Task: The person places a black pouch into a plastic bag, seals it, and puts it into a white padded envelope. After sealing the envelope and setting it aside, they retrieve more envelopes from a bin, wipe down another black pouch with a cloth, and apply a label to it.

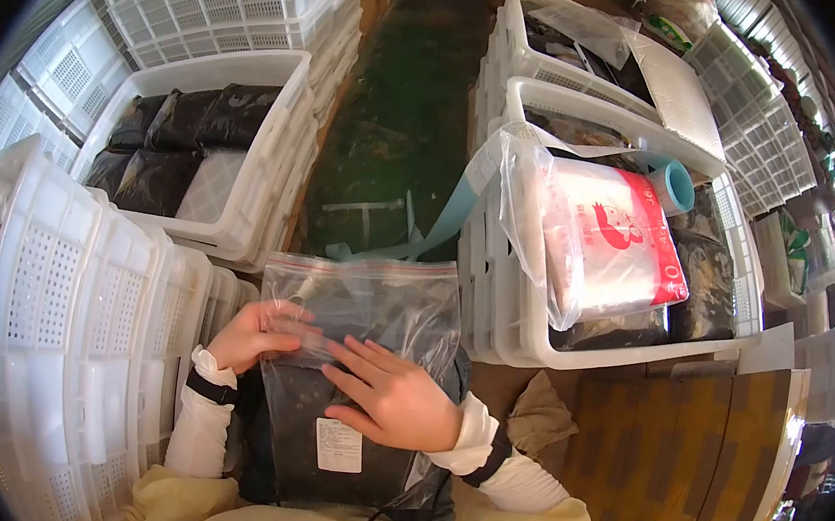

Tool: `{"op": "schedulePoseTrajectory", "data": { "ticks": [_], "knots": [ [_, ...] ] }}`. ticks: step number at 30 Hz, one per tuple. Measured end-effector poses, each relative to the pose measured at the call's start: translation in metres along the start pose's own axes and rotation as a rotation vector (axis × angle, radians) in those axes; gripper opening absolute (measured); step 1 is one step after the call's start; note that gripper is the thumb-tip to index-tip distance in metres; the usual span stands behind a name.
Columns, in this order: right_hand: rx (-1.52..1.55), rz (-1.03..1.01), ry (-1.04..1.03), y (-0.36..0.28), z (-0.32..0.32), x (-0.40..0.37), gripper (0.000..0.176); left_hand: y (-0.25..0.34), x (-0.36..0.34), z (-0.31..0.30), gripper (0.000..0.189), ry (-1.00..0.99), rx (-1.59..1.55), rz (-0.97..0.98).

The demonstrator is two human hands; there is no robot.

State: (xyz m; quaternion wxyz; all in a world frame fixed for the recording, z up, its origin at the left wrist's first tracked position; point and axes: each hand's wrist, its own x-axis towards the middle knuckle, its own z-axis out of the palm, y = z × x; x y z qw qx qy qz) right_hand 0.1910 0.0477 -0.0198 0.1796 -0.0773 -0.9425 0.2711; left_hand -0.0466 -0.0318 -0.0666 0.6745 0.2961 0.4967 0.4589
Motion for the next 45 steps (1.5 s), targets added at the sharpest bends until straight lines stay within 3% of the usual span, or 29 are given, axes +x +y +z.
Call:
{"op": "schedulePoseTrajectory", "data": {
  "ticks": [2, 7, 13, 19, 22, 25, 31, 37, 40, 43, 45],
  "knots": [
    [0.025, 0.13, -0.031, 0.005, 0.013, -0.004, 0.047, -0.009, 0.002, -0.005, 0.029, 0.031, 0.03, -0.006],
    [-0.028, 0.221, -0.108, 0.029, 0.002, -0.021, 0.045, -0.013, 0.0, -0.005, 0.03, 0.058, 0.061, 0.022],
    [0.008, 0.4, -0.019, 0.043, -0.007, -0.026, 0.035, 0.002, 0.0, -0.006, 0.035, -0.022, 0.099, -0.04],
    [-0.122, 0.492, 0.39, 0.077, -0.003, -0.002, 0.068, 0.005, 0.02, -0.013, 0.036, 0.048, 0.143, 0.004],
    [0.599, 0.771, 0.219, 0.101, -0.001, 0.002, 0.075, 0.001, 0.033, -0.022, 0.031, 0.045, 0.048, 0.022],
    [1.038, 0.909, 0.466, 0.112, 0.01, 0.003, 0.065, -0.003, 0.035, -0.024, 0.027, 0.116, -0.056, 0.002],
    [1.108, 0.973, 0.645, 0.107, 0.008, -0.004, 0.031, -0.009, 0.038, -0.029, 0.024, 0.26, -0.22, 0.097],
    [1.202, 0.807, 0.734, 0.095, -0.011, 0.004, 0.014, 0.025, 0.024, -0.02, 0.021, 0.276, -0.244, 0.244],
    [1.155, 0.912, 0.705, 0.105, -0.007, 0.005, 0.012, 0.013, 0.035, -0.03, 0.019, 0.333, -0.001, 0.255],
    [1.028, 0.941, 0.633, 0.104, -0.006, 0.004, 0.013, 0.013, 0.031, -0.037, 0.013, 0.281, -0.004, 0.175],
    [0.626, 0.79, 0.613, 0.099, -0.008, 0.01, 0.016, 0.018, 0.027, -0.038, 0.013, 0.262, -0.007, 0.16]
  ]
}}
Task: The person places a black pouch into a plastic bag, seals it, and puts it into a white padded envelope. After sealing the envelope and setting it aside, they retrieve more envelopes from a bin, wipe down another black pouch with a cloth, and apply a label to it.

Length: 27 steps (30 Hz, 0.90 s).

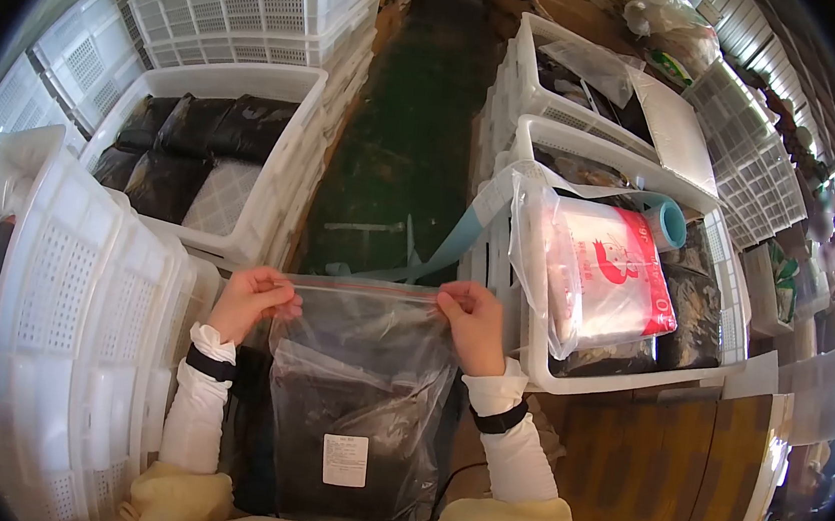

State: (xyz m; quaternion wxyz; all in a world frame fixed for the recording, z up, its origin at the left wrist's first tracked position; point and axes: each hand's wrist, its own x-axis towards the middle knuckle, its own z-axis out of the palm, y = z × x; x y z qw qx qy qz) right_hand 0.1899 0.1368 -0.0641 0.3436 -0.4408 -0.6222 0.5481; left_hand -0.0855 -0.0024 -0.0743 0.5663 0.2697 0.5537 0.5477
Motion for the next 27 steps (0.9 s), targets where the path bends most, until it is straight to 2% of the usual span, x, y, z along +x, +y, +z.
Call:
{"op": "schedulePoseTrajectory", "data": {
  "ticks": [4, 7, 13, 19, 21, 24, 27],
  "knots": [
    [-0.569, -0.6, 0.072, -0.057, 0.024, -0.004, 0.024, 0.007, -0.001, 0.005, 0.014, 0.047, -0.049, 0.078],
    [-0.618, -0.725, -0.177, -0.087, 0.051, 0.002, 0.027, 0.012, -0.005, 0.01, 0.012, 0.065, -0.054, 0.094],
    [-0.574, -0.244, -0.682, -0.082, 0.11, 0.04, 0.022, 0.004, -0.006, 0.005, 0.009, 0.104, -0.079, 0.176],
    [-0.505, -0.192, -0.853, -0.076, 0.13, 0.055, 0.022, 0.001, -0.007, -0.001, 0.009, 0.108, -0.11, 0.2],
    [-0.521, -0.21, -0.86, -0.075, 0.133, 0.056, 0.023, 0.005, -0.008, -0.001, 0.009, 0.085, -0.076, 0.172],
    [-0.509, -0.197, -0.853, -0.074, 0.134, 0.056, 0.023, 0.014, -0.014, 0.001, 0.011, 0.092, -0.188, 0.081],
    [-0.461, -0.19, -0.862, -0.074, 0.137, 0.053, 0.023, 0.007, -0.012, 0.0, 0.011, 0.113, -0.13, 0.134]
  ]
}}
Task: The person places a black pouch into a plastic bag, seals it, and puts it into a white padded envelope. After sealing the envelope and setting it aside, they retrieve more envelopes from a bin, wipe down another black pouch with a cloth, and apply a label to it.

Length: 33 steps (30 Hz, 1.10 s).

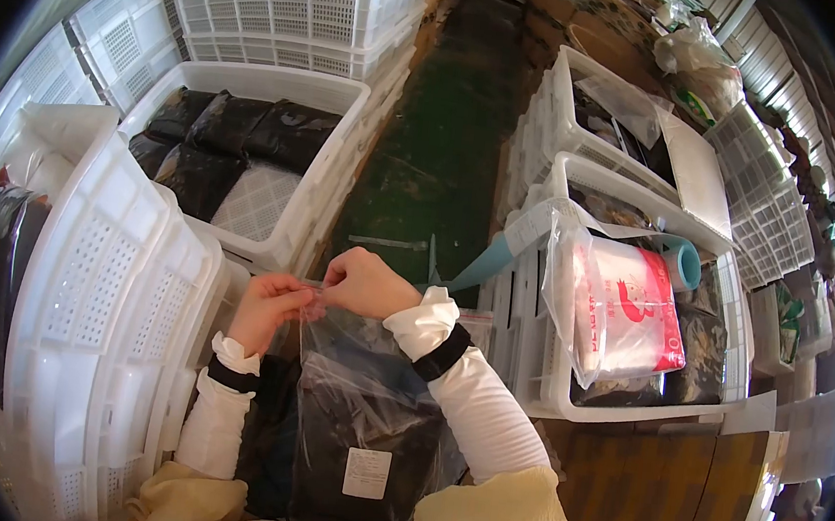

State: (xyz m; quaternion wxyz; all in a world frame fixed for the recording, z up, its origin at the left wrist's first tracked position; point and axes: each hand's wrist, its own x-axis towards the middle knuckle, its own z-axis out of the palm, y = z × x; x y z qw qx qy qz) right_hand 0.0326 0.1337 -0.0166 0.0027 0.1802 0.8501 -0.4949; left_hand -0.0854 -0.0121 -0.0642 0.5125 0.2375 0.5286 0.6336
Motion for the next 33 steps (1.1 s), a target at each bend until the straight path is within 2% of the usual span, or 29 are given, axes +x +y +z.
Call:
{"op": "schedulePoseTrajectory", "data": {
  "ticks": [4, 9, 16, 21, 25, 31, 33],
  "knots": [
    [-0.022, -0.063, 0.073, 0.004, 0.009, 0.002, 0.022, -0.004, 0.001, -0.001, 0.01, -0.005, 0.052, 0.056],
    [-0.049, -0.047, 0.041, -0.002, 0.006, -0.006, 0.02, -0.003, -0.002, -0.001, 0.009, 0.004, 0.092, 0.1],
    [-0.188, -0.025, 0.026, 0.002, -0.01, -0.034, 0.019, 0.002, -0.007, 0.004, 0.008, 0.01, 0.068, 0.072],
    [-0.111, -0.029, 0.045, 0.008, -0.013, -0.044, 0.017, 0.01, -0.009, 0.013, 0.007, -0.008, 0.082, 0.069],
    [-0.125, -0.096, 0.105, 0.009, -0.007, -0.044, 0.016, 0.008, -0.005, 0.017, 0.008, -0.05, 0.171, 0.106],
    [-0.301, -0.198, 0.205, 0.009, 0.001, -0.044, 0.014, 0.002, -0.003, 0.017, 0.008, -0.026, 0.317, 0.162],
    [-0.314, -0.125, 0.193, 0.004, -0.003, -0.048, 0.014, 0.003, -0.003, 0.017, 0.008, -0.016, 0.442, 0.222]
  ]
}}
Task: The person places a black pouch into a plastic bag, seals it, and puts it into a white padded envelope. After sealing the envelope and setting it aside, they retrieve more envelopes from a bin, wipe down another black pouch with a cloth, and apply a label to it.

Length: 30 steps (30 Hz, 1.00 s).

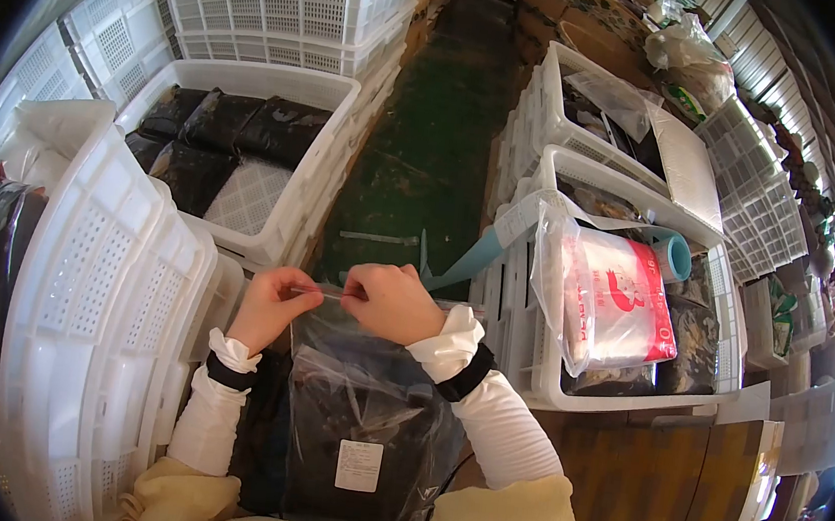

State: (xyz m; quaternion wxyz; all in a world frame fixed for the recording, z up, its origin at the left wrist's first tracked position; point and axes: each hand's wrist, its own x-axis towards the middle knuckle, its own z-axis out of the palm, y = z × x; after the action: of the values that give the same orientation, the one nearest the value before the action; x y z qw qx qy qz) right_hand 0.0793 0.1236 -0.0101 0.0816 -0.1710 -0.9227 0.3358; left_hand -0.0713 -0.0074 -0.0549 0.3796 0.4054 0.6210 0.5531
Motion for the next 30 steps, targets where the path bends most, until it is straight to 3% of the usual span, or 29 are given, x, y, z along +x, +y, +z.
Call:
{"op": "schedulePoseTrajectory", "data": {
  "ticks": [3, 6, 9, 13, 19, 22, 30],
  "knots": [
    [0.007, 0.027, 0.003, 0.004, -0.005, -0.004, 0.015, 0.004, 0.001, -0.003, 0.01, 0.006, 0.093, -0.026],
    [-0.053, -0.03, 0.058, 0.005, -0.002, -0.006, 0.015, 0.021, 0.001, 0.006, 0.009, 0.123, 0.479, 0.335],
    [-0.061, -0.033, 0.084, 0.005, 0.001, -0.006, 0.013, 0.036, 0.001, 0.015, 0.01, 0.072, 0.83, 0.504],
    [-0.019, 0.069, 0.031, 0.006, -0.007, -0.01, 0.012, 0.034, 0.007, 0.014, 0.008, 0.019, 0.892, 0.454],
    [-0.11, -0.011, 0.143, 0.002, -0.005, -0.015, 0.011, 0.042, 0.011, 0.029, 0.008, -0.027, 1.024, 0.532],
    [-0.039, 0.115, 0.049, 0.009, -0.012, -0.02, 0.008, 0.038, 0.011, 0.029, 0.006, -0.03, 0.968, 0.51],
    [-0.121, 0.072, 0.114, 0.011, -0.013, -0.029, 0.006, 0.036, 0.015, 0.04, 0.006, -0.049, 0.939, 0.539]
  ]
}}
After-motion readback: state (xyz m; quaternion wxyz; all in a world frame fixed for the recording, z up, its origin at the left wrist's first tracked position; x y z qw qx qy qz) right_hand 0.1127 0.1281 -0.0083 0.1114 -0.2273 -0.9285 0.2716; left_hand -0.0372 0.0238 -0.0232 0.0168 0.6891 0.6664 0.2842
